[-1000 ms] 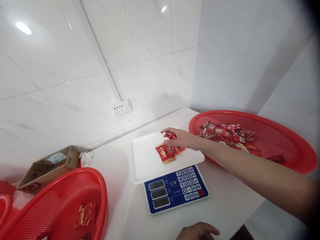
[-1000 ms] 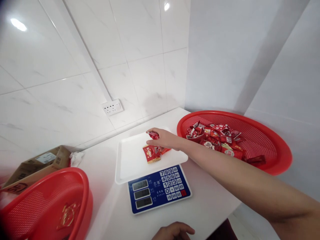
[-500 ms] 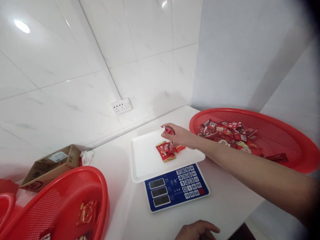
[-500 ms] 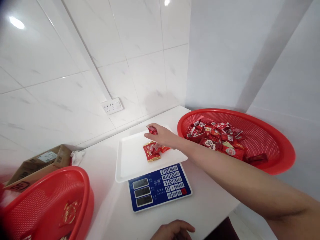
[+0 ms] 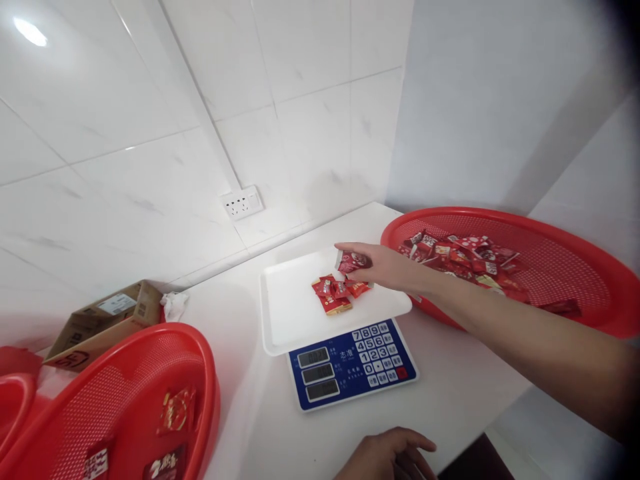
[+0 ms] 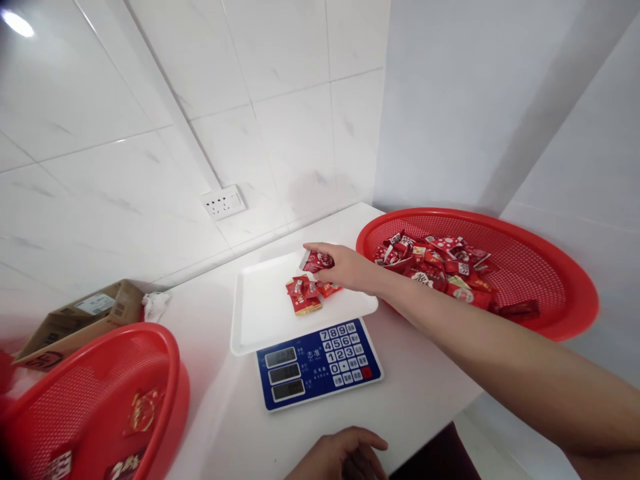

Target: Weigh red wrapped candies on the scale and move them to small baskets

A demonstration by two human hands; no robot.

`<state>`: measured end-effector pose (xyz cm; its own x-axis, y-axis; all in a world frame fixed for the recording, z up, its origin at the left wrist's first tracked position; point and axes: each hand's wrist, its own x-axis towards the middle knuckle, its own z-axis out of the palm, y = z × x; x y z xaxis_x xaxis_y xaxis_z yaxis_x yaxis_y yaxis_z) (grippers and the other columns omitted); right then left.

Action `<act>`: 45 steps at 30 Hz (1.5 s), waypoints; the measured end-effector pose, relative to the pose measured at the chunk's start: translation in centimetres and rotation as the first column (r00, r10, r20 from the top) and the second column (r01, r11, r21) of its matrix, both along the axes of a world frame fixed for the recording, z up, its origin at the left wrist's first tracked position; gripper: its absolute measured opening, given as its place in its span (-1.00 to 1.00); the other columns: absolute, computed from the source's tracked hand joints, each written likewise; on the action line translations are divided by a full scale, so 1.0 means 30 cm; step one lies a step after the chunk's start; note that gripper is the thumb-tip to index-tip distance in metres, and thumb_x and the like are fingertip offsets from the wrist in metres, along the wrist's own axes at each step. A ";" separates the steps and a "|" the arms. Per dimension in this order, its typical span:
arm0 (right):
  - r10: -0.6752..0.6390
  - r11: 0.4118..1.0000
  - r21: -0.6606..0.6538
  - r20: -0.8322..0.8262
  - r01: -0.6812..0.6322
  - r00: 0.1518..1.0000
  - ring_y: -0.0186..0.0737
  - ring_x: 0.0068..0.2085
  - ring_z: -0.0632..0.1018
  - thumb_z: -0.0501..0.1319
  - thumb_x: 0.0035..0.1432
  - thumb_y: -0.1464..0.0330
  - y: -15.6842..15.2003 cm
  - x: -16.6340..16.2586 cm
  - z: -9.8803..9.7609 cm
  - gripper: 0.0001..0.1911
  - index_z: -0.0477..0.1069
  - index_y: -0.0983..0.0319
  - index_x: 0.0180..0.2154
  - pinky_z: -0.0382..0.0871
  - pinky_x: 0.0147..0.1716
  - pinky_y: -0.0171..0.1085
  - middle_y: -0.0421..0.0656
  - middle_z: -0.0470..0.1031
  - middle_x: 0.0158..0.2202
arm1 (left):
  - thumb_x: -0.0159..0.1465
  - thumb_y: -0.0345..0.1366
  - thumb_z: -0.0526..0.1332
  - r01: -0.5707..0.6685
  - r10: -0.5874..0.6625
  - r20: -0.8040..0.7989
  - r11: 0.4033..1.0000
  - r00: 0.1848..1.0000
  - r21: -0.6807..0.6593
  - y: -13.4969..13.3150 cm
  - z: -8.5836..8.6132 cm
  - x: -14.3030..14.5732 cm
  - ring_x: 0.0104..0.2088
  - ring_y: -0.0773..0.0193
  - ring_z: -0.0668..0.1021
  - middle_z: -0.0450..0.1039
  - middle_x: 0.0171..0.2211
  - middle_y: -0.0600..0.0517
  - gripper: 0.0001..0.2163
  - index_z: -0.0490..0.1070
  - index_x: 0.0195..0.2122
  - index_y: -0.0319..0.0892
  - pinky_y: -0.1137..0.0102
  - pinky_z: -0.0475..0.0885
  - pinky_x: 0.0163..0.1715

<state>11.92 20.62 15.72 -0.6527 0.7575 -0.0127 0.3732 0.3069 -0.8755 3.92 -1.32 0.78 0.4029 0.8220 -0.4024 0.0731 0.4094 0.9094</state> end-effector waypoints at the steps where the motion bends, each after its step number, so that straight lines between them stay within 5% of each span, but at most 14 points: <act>1: 0.007 1.000 -0.008 -0.020 -0.007 1.000 -0.11 -0.17 0.52 0.26 -0.05 0.39 -0.001 -0.005 -0.001 -0.32 0.19 0.15 0.16 0.41 -0.13 -0.15 -0.14 0.50 -0.17 | -0.15 0.07 0.37 -0.002 0.002 0.008 1.000 1.000 0.000 -0.001 0.005 -0.001 -0.22 0.08 0.54 0.53 -0.19 -0.14 -0.31 0.39 0.00 -0.13 0.18 0.37 -0.18; 6: -0.013 0.999 0.037 -0.036 0.014 0.999 -0.14 -0.27 0.50 0.30 -0.06 0.29 -0.024 -0.034 0.002 -0.33 0.20 0.17 0.13 0.41 -0.23 -0.16 -0.14 0.49 -0.27 | -0.04 0.00 0.35 -0.024 0.023 0.029 0.999 0.999 0.022 -0.012 0.037 -0.002 -0.22 0.15 0.53 0.51 -0.19 -0.11 -0.40 0.36 0.02 -0.16 0.22 0.37 -0.16; 13: 0.045 0.988 0.147 -0.019 -0.042 0.999 -0.25 -0.38 0.45 0.24 0.01 0.25 -0.061 -0.040 0.012 -0.65 0.32 0.11 -0.12 0.32 -0.35 -0.27 -0.27 0.44 -0.42 | 0.06 -0.15 0.31 -0.041 0.040 0.022 0.997 0.999 0.070 -0.022 0.072 -0.007 -0.24 0.23 0.51 0.51 -0.19 -0.07 -0.51 0.36 0.02 -0.15 0.31 0.37 -0.22; 18: 0.087 0.991 0.108 -0.119 -0.074 0.989 -0.21 -0.23 0.51 0.21 0.05 0.28 -0.077 -0.044 0.018 -0.74 0.36 0.13 -0.16 0.37 -0.23 -0.25 -0.21 0.51 -0.20 | 0.06 -0.19 0.31 -0.056 0.054 0.024 0.997 0.998 0.062 -0.022 0.074 -0.008 -0.26 0.24 0.51 0.51 -0.21 -0.06 -0.53 0.37 0.01 -0.14 0.31 0.37 -0.21; 27: 0.109 0.966 0.233 0.013 -0.109 0.994 -0.07 -0.01 0.46 0.17 0.10 0.23 -0.071 -0.065 -0.022 -0.50 0.25 0.03 0.11 0.32 0.00 -0.07 -0.18 0.35 0.12 | 0.05 -0.19 0.32 -0.038 0.037 0.019 0.998 0.999 0.058 -0.020 0.069 -0.009 -0.26 0.24 0.51 0.51 -0.22 -0.04 -0.52 0.37 0.02 -0.14 0.30 0.38 -0.20; 36: -0.203 0.866 0.455 -0.061 0.208 0.977 -0.03 -0.04 0.50 0.10 0.12 0.20 -0.174 0.172 -0.022 -0.69 0.45 0.08 -0.12 0.36 -0.03 -0.04 -0.14 0.53 -0.09 | 0.04 -0.13 0.33 -0.040 0.036 0.049 0.997 0.998 0.070 -0.022 0.069 -0.012 -0.25 0.22 0.52 0.51 -0.20 -0.08 -0.49 0.36 0.03 -0.14 0.29 0.38 -0.19; 42: -0.696 0.620 0.358 -0.159 0.698 0.700 0.03 -0.11 0.55 0.18 0.02 0.13 -0.251 0.386 -0.192 -0.75 0.50 0.01 -0.25 0.38 -0.05 0.01 -0.17 0.60 -0.26 | 0.04 -0.16 0.33 -0.055 0.052 0.045 0.997 0.998 0.063 -0.021 0.066 -0.011 -0.23 0.22 0.51 0.51 -0.20 -0.07 -0.51 0.37 0.02 -0.14 0.28 0.37 -0.17; 45: -0.734 0.613 0.277 -0.145 0.740 0.663 0.08 -0.16 0.57 0.21 -0.02 0.11 -0.265 0.438 -0.246 -0.74 0.50 -0.01 -0.26 0.40 -0.09 0.04 -0.14 0.61 -0.31 | 0.04 -0.16 0.33 -0.058 0.056 0.046 0.997 0.997 0.053 -0.019 0.071 -0.010 -0.24 0.22 0.50 0.51 -0.20 -0.07 -0.51 0.37 0.01 -0.15 0.29 0.37 -0.18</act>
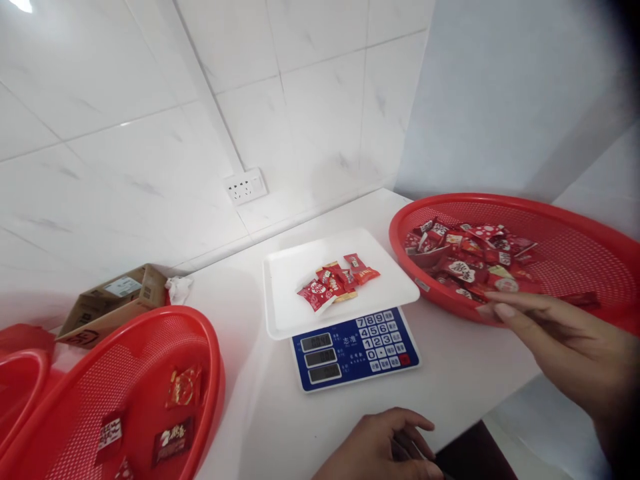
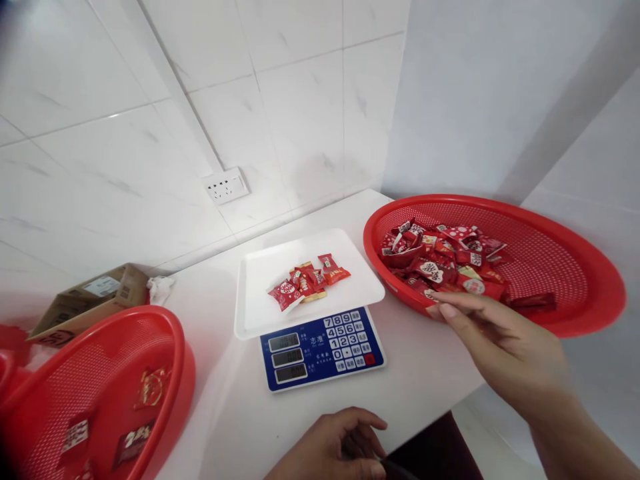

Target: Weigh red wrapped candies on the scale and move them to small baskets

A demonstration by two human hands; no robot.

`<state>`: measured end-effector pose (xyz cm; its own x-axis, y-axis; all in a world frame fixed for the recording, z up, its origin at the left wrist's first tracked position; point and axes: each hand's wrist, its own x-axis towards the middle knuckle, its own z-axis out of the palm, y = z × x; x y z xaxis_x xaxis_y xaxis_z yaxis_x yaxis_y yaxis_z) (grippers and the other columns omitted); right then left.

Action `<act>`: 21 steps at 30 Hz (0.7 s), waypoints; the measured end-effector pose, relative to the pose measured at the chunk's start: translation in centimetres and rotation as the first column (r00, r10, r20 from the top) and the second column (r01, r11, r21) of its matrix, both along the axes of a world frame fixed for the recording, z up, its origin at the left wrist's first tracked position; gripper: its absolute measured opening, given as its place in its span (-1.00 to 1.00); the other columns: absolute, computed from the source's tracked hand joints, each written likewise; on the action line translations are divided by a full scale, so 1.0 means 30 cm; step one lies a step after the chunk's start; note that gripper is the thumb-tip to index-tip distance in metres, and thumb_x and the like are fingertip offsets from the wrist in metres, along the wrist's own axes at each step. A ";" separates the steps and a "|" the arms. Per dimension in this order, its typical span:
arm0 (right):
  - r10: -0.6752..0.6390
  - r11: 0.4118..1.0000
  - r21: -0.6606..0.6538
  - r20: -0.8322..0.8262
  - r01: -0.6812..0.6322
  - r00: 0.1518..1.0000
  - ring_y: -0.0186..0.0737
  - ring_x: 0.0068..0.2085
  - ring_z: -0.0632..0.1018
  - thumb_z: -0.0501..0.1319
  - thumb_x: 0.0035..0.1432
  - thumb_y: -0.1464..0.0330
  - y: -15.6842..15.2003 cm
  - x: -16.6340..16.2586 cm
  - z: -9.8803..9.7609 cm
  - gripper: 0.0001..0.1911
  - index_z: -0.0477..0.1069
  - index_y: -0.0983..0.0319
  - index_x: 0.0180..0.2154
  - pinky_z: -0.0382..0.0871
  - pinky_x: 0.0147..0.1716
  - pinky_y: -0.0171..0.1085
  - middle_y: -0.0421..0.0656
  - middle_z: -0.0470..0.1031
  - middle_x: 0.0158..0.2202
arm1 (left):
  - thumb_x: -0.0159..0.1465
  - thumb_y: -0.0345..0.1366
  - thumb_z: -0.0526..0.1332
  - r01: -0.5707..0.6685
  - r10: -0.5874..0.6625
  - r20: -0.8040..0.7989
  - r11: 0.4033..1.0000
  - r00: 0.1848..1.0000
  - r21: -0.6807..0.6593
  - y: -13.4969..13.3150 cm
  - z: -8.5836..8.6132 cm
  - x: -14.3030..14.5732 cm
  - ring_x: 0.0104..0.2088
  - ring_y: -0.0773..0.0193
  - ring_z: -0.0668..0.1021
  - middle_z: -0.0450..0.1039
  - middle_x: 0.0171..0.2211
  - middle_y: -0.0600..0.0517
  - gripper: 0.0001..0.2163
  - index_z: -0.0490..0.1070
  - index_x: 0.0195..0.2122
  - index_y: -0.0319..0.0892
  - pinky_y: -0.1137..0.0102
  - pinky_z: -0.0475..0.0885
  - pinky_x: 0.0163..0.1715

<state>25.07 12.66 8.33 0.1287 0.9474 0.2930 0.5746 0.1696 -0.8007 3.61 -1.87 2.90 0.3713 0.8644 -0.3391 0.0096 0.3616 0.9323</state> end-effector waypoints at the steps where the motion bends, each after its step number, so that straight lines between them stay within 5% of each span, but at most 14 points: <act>1: 0.015 1.000 -0.013 0.013 -0.015 1.000 0.08 -0.18 0.57 0.21 -0.04 0.10 -0.002 0.008 -0.005 -0.73 0.50 -0.01 -0.26 0.41 -0.10 0.05 -0.14 0.61 -0.31 | 0.04 -0.16 0.33 0.000 0.000 0.000 1.000 1.000 -0.003 0.000 0.001 0.001 -0.24 0.22 0.50 0.51 -0.20 -0.08 -0.51 0.38 0.01 -0.15 0.29 0.37 -0.19; 13: 0.070 0.995 -0.083 0.180 -0.056 0.981 0.08 -0.12 0.54 0.14 -0.08 0.05 -0.025 -0.045 0.059 -0.67 0.51 0.03 -0.31 0.45 -0.19 -0.03 -0.15 0.61 -0.25 | 0.03 -0.12 0.32 0.026 -0.025 -0.016 0.999 1.000 0.019 -0.002 -0.007 0.004 -0.25 0.21 0.51 0.51 -0.20 -0.07 -0.49 0.36 0.02 -0.13 0.31 0.37 -0.22; 17: 0.095 0.994 0.018 0.343 -0.108 0.935 0.03 0.00 0.48 0.12 0.02 0.14 0.096 0.037 0.118 -0.68 0.50 0.09 -0.23 0.36 -0.08 -0.12 -0.11 0.56 -0.11 | -0.04 -0.01 0.34 0.023 -0.022 -0.022 0.999 1.000 0.035 0.006 -0.066 0.005 -0.30 0.22 0.52 0.52 -0.25 -0.07 -0.42 0.38 -0.01 -0.16 0.36 0.35 -0.29; 21: 0.151 0.988 -0.040 0.488 -0.151 0.860 -0.04 -0.21 0.56 0.11 0.08 0.26 0.291 0.177 0.178 -0.75 0.50 0.19 -0.28 0.37 -0.20 -0.15 -0.04 0.58 -0.19 | -0.08 0.02 0.36 0.055 -0.055 0.020 0.998 0.998 -0.002 0.026 -0.134 0.005 -0.30 0.23 0.52 0.52 -0.25 -0.07 -0.37 0.37 -0.01 -0.19 0.42 0.34 -0.34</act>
<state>30.38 21.40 13.66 -0.1753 0.9436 0.2808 0.8593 0.2859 -0.4242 3.77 -1.08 -1.11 0.4251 0.8415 -0.3335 0.0114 0.3634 0.9316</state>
